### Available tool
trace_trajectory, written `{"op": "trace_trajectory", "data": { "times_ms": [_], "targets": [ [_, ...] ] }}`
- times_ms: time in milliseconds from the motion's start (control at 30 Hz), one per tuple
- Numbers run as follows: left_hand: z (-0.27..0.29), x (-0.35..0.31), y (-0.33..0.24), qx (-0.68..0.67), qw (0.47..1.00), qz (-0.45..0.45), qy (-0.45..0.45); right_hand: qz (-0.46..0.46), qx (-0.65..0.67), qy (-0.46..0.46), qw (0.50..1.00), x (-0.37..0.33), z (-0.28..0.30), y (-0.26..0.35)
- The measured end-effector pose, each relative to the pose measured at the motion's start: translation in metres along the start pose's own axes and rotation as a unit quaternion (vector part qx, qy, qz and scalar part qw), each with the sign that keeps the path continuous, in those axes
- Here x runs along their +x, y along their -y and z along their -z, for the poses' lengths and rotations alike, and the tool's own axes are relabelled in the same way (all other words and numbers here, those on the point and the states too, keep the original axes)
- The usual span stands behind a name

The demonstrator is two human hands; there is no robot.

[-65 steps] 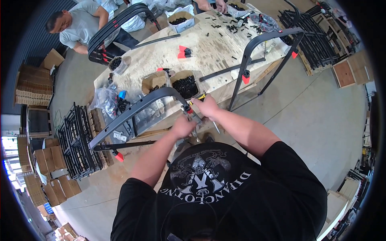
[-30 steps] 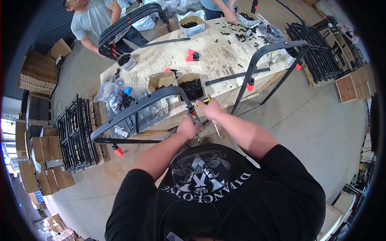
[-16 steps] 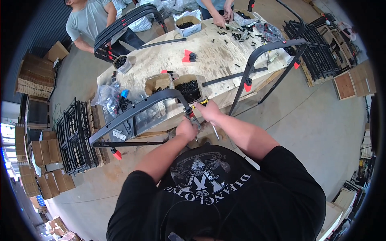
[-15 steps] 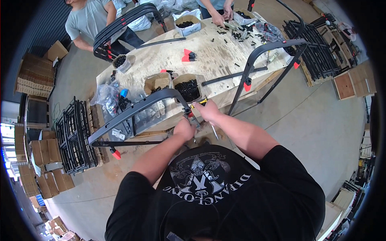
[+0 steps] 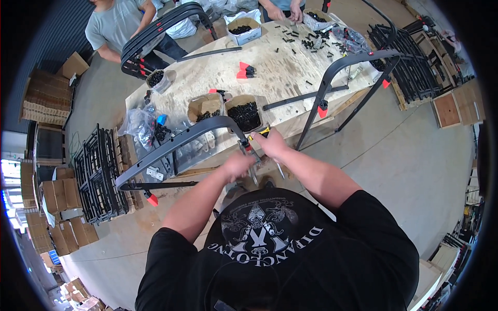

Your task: Assembling components of a metal frame on a workbench.

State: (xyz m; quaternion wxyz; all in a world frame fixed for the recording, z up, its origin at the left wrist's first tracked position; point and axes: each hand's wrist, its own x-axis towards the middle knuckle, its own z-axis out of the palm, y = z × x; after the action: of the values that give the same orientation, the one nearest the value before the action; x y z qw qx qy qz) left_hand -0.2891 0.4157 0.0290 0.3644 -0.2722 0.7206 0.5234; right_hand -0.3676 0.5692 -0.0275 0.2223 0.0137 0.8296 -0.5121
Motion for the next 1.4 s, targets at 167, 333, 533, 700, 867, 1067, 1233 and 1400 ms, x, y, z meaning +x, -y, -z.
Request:
{"op": "trace_trajectory", "data": {
  "times_ms": [167, 333, 533, 700, 867, 1067, 1233, 1400],
  "targets": [
    [-0.015, 0.017, 0.039, 0.001, 0.996, -0.037, -0.082, 0.017, -0.005, 0.015, 1.0, 0.0, -0.005, 0.002],
    [-0.029, 0.032, 0.051, 0.157, 0.95, -0.176, -0.205, 0.018, 0.033, 0.007, 0.999, -0.001, -0.009, -0.006],
    [0.003, 0.013, 0.013, -0.036, 0.998, -0.012, -0.046, 0.028, 0.035, 0.012, 0.999, 0.006, -0.014, -0.013],
    [-0.025, 0.027, 0.051, 0.111, 0.973, -0.132, -0.154, -0.062, 0.118, 0.178, 0.975, 0.02, -0.029, -0.086],
    [-0.035, 0.035, 0.057, 0.193, 0.936, -0.139, -0.26, 0.016, 0.101, 0.105, 0.989, -0.005, -0.034, -0.101],
    [-0.034, 0.019, 0.046, 0.189, 0.937, -0.127, -0.265, -0.092, 0.048, 0.149, 0.983, -0.091, 0.03, 0.017],
    [-0.038, 0.027, 0.055, 0.193, 0.927, -0.139, -0.29, -0.147, 0.063, 0.191, 0.969, -0.068, 0.026, -0.012],
    [-0.005, 0.029, 0.099, -0.129, 0.96, -0.14, -0.205, 0.04, 0.01, -0.012, 0.999, -0.04, 0.009, -0.015]
  ]
}}
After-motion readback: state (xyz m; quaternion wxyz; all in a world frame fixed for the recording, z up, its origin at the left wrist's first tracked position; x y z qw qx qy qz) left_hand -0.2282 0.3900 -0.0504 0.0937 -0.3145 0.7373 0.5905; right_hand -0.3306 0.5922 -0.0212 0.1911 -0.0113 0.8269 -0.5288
